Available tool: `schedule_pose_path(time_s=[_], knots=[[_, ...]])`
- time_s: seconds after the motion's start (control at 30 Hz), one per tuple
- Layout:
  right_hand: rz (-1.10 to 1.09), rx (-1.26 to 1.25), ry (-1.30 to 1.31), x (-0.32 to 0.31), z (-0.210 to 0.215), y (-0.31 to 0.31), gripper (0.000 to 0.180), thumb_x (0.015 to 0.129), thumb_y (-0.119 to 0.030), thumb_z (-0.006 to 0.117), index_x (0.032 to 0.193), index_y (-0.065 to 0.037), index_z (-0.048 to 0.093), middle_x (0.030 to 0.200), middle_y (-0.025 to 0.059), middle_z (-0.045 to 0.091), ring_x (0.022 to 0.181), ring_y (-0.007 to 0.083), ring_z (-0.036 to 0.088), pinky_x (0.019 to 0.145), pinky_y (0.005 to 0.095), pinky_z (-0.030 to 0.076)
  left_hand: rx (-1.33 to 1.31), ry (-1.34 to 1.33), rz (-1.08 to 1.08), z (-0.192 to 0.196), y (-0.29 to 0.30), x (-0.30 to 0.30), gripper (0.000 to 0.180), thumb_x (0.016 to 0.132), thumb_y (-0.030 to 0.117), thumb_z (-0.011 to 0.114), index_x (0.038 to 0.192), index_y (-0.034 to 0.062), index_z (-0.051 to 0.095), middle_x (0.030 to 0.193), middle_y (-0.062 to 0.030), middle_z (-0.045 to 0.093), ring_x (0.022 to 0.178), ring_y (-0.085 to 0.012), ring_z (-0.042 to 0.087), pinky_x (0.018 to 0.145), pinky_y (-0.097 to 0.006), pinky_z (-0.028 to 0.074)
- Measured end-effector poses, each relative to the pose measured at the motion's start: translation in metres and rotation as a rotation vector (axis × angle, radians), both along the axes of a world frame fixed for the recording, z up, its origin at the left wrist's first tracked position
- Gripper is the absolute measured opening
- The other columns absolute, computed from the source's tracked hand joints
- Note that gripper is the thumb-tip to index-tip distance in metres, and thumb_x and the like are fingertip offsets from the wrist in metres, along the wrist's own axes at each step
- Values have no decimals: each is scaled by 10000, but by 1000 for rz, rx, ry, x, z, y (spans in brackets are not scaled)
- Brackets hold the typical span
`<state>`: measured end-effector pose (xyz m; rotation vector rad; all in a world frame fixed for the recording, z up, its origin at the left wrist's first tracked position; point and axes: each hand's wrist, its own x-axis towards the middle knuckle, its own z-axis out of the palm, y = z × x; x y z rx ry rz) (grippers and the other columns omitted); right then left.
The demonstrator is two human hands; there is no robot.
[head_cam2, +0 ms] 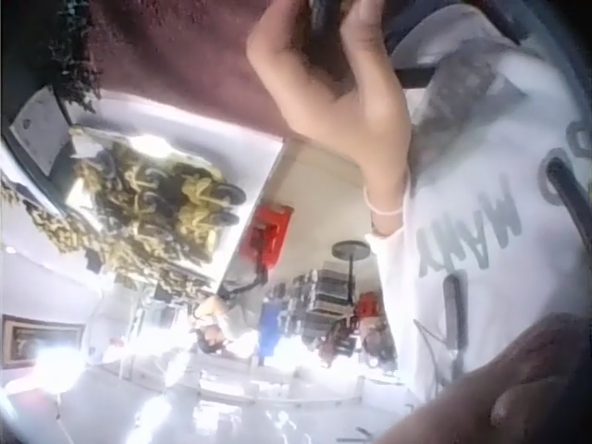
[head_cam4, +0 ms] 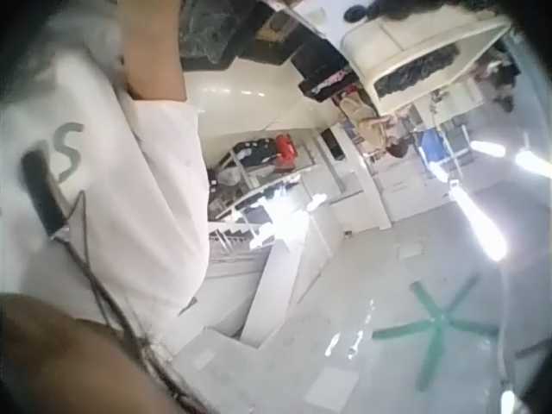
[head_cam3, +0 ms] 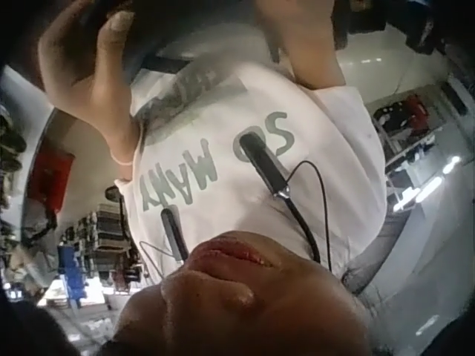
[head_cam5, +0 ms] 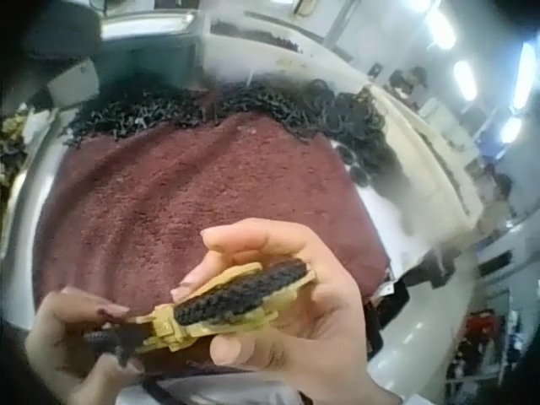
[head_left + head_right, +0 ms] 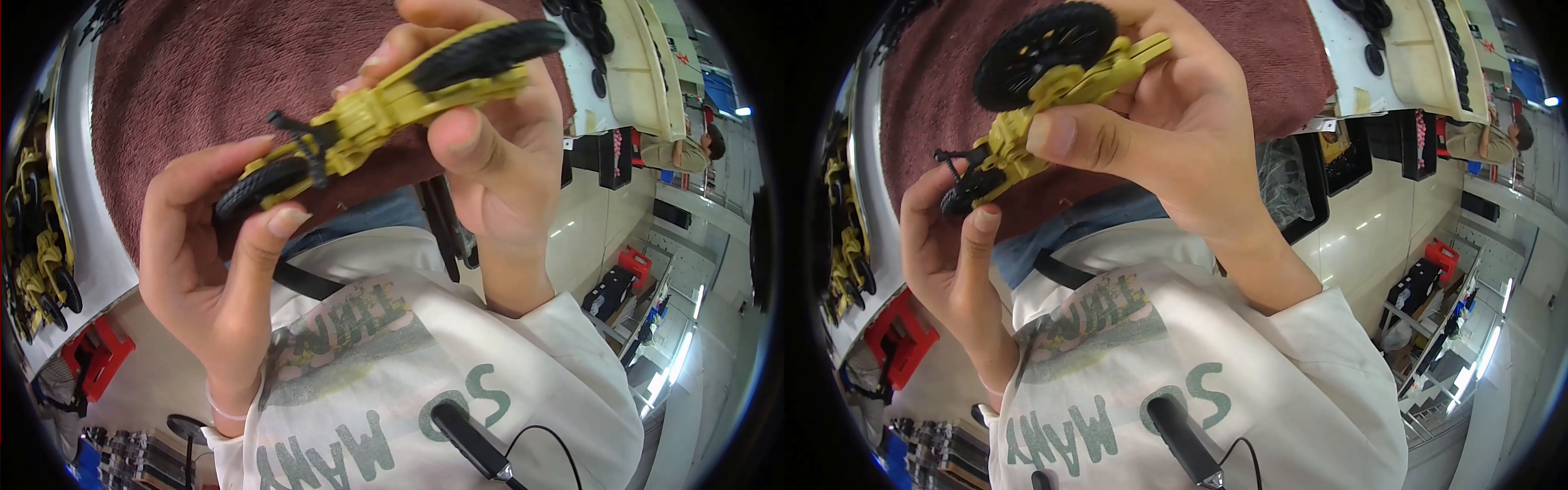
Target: The person assembles plastic toy motorcycle models by hand, attaching small components like wheels and kickstands.
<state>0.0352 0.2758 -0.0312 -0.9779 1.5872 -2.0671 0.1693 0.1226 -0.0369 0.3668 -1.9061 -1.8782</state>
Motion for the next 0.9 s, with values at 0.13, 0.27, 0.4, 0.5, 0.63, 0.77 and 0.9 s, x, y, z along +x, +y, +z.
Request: schedule_pose_path(time_s=[0.13, 0.27, 0.4, 0.5, 0.63, 0.77, 0.9], knots=[[39, -70, 189, -17, -4, 8, 554, 788, -240, 754, 1174, 72, 507, 1048, 199, 599, 940, 310, 643, 821, 420, 558, -40, 41, 7, -5, -3, -1, 348, 773, -48, 694, 1087, -85, 549, 1060, -148, 574, 938, -164, 574, 873, -250, 438], [114, -84, 389, -30, 3, 11, 589, 787, -327, 747, 1158, 59, 504, 993, 208, 599, 898, 270, 631, 797, 368, 545, -116, 71, 15, -7, -2, -1, 368, 765, -23, 713, 1089, -85, 549, 1063, -166, 558, 933, -184, 564, 870, -260, 436], [57, -79, 575, -30, 8, 10, 558, 784, -399, 723, 1054, 62, 562, 908, 191, 611, 824, 256, 637, 734, 337, 546, -176, 95, 23, -5, -1, -3, 390, 762, 38, 743, 1082, -86, 559, 1055, -171, 564, 929, -193, 565, 846, -268, 447], [-1, -26, 614, -27, 12, 13, 546, 788, -403, 716, 1015, 74, 577, 902, 192, 613, 808, 254, 639, 712, 328, 548, -224, 89, 28, -3, 0, -2, 381, 758, 52, 748, 1068, -84, 572, 1044, -174, 571, 927, -193, 565, 824, -265, 455], [-105, -21, 451, -11, 14, 6, 530, 806, -382, 712, 998, 94, 578, 900, 195, 614, 795, 250, 640, 703, 318, 549, -203, 87, 56, -5, 0, -1, 367, 755, 41, 745, 1058, -84, 580, 1035, -174, 576, 928, -194, 564, 819, -265, 456], [-73, -29, 445, -17, 14, 11, 496, 834, -353, 700, 994, 100, 579, 904, 202, 612, 796, 240, 641, 695, 306, 548, -190, 87, 6, -3, -2, -3, 377, 758, 57, 740, 1065, -86, 574, 1038, -177, 575, 907, -199, 568, 829, -279, 454], [-10, 32, 396, -23, 16, 14, 397, 855, -260, 683, 1020, 86, 581, 944, 193, 618, 817, 252, 640, 709, 335, 538, -60, 25, -87, 10, -2, -5, 403, 737, 59, 696, 1084, -96, 560, 1030, -177, 578, 886, -196, 574, 837, -286, 455]])
